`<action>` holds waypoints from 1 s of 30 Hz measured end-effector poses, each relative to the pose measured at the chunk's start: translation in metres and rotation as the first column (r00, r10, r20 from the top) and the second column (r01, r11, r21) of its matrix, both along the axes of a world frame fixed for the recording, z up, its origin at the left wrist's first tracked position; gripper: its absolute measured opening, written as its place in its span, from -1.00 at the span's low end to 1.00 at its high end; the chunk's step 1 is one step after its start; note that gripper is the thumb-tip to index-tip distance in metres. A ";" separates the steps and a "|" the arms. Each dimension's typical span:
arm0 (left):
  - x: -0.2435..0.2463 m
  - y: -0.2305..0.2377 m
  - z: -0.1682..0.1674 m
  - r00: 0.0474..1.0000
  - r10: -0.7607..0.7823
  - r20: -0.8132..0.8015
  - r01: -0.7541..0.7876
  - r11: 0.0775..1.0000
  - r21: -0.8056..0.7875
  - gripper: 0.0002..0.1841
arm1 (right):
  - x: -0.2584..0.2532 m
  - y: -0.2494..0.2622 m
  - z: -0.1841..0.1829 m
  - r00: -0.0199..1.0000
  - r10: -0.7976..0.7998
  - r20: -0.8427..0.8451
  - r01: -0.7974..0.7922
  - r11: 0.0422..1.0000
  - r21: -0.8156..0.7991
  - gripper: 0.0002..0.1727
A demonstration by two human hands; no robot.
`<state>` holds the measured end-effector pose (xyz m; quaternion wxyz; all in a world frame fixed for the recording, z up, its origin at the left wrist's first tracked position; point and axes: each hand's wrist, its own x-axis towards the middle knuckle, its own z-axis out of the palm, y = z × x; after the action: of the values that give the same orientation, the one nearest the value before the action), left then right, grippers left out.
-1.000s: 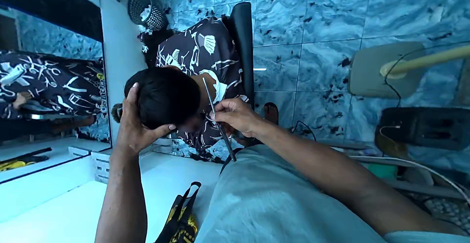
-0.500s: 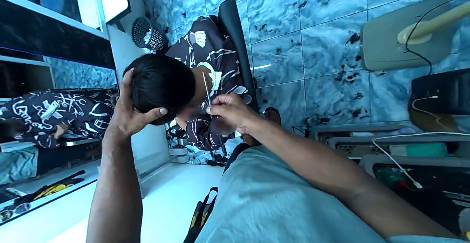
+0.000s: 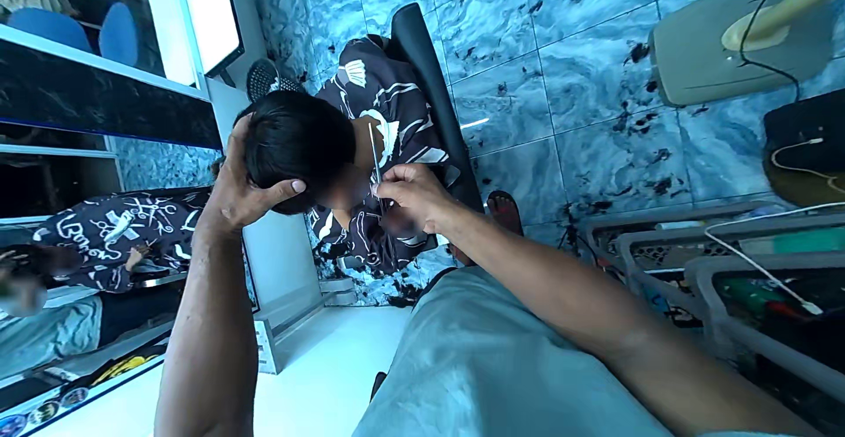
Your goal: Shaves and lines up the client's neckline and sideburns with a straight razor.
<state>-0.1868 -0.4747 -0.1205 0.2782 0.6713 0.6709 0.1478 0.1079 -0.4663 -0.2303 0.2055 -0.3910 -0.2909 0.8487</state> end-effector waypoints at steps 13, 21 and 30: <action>0.000 0.029 0.013 0.988 -0.041 -0.152 0.033 0.998 -0.057 0.23 | -0.036 -0.017 -0.007 0.996 -0.087 -0.008 0.087 0.993 0.083 -0.81; -0.006 0.056 0.020 0.970 -0.110 -0.219 0.094 0.992 -0.084 0.22 | -0.066 -0.012 -0.013 0.982 -0.187 0.008 0.186 0.978 0.096 -0.76; -0.007 0.083 0.024 0.964 -0.178 -0.196 0.158 0.981 -0.114 0.20 | -0.099 -0.011 -0.014 0.977 -0.200 0.072 0.188 0.970 0.154 -0.76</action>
<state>-0.1942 -0.3920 -0.0970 0.2514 0.7232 0.6429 0.0209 0.0086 -0.4776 -0.2447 0.3028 -0.4380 -0.3214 0.7830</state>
